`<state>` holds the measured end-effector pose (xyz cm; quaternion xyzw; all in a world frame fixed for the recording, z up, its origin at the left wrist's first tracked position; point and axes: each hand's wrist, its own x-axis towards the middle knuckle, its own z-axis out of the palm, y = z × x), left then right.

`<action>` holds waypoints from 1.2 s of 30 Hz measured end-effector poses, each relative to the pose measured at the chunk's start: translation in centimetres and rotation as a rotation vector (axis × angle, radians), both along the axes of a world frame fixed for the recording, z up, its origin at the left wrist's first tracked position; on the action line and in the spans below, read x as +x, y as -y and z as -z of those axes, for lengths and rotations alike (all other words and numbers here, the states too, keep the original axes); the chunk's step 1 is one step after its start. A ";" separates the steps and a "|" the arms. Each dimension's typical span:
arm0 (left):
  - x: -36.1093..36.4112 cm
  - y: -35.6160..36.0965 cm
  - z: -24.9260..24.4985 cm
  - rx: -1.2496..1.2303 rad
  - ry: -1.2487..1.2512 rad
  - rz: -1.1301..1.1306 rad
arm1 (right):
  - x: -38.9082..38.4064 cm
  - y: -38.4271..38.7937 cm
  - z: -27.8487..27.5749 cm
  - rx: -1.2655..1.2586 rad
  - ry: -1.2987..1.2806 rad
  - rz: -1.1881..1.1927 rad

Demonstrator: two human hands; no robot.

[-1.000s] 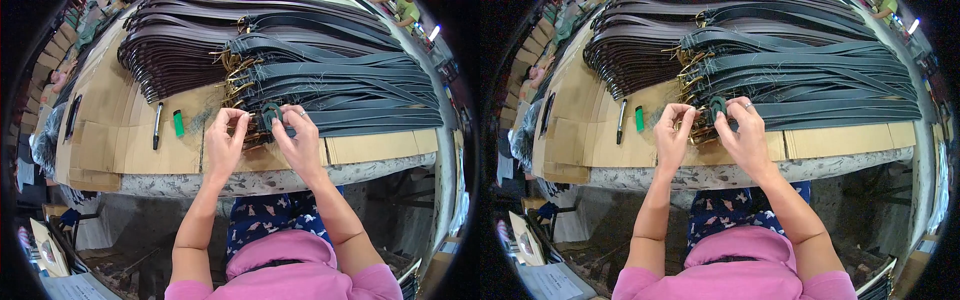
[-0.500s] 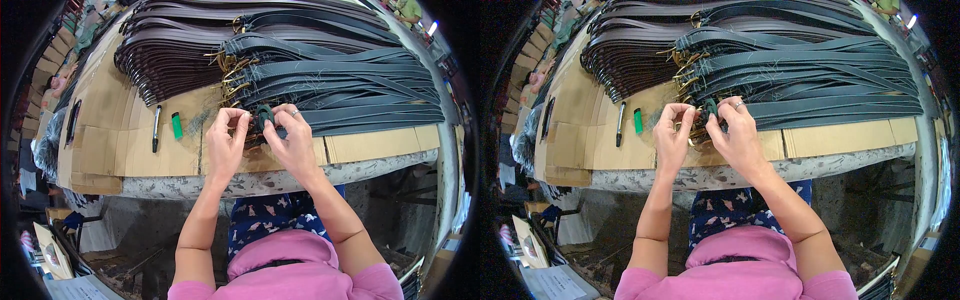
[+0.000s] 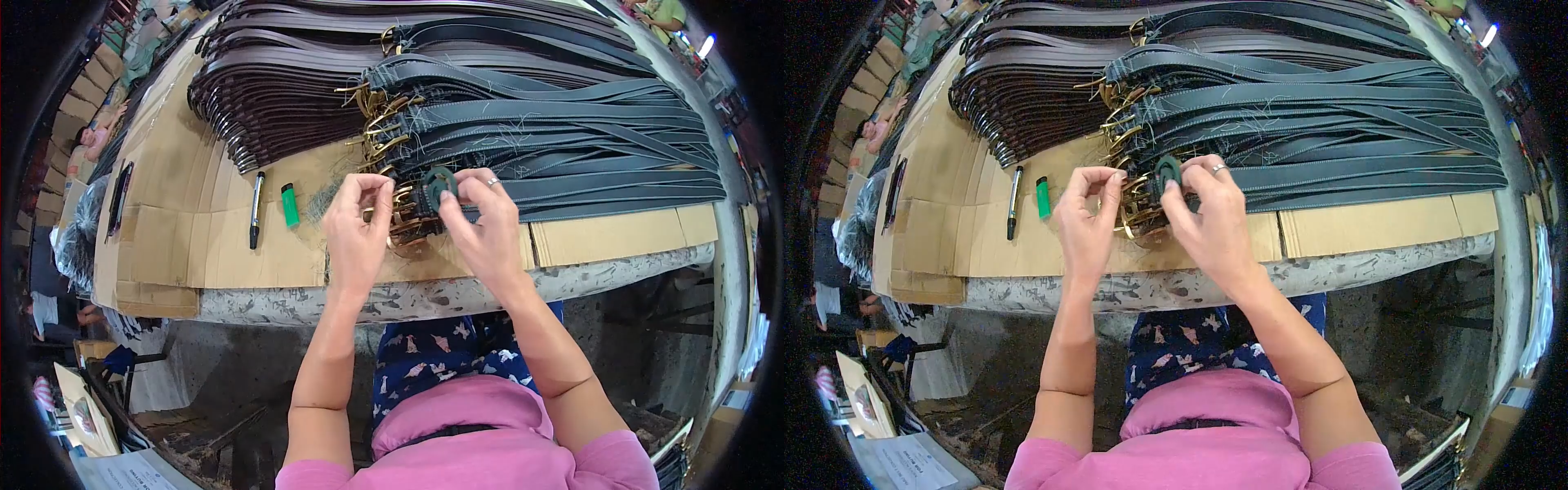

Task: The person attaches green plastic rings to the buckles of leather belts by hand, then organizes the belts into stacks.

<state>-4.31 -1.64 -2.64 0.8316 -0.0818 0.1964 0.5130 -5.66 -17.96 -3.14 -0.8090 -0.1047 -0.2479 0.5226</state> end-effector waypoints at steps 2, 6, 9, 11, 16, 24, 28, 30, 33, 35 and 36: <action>0.2 -0.8 0.0 0.106 0.032 0.041 | -0.2 0.6 -0.1 0.078 -0.014 0.018; -0.1 -1.6 -0.1 0.281 -0.011 0.282 | -0.4 2.9 0.1 0.035 0.053 0.055; 0.3 -1.7 0.0 0.339 -0.040 0.372 | -0.9 3.6 0.0 0.106 0.034 0.057; 0.9 -2.0 -0.2 0.282 0.013 0.399 | -1.1 3.9 -0.2 0.100 0.046 0.075; 1.8 -1.2 -2.2 0.290 0.124 0.362 | -1.4 3.7 -1.4 0.085 0.110 0.105; 4.1 -2.7 -0.1 -0.185 -0.557 0.346 | 0.5 1.9 1.3 0.581 -0.098 -0.173; 3.9 -3.0 -1.0 -0.049 -0.549 0.369 | 1.1 1.6 2.7 0.651 -0.213 -0.199; 3.8 -2.8 -1.2 0.079 -0.429 0.340 | 1.0 1.5 3.1 0.654 -0.203 -0.203; 3.6 -1.4 -1.0 0.151 -0.220 0.318 | 1.0 1.3 3.0 0.643 -0.203 -0.198; 3.4 -0.4 -0.6 0.239 -0.199 0.249 | 1.0 1.1 3.0 0.636 -0.167 -0.193; 3.4 0.0 -0.4 0.283 -0.188 0.216 | 1.0 1.0 3.0 0.633 -0.150 -0.190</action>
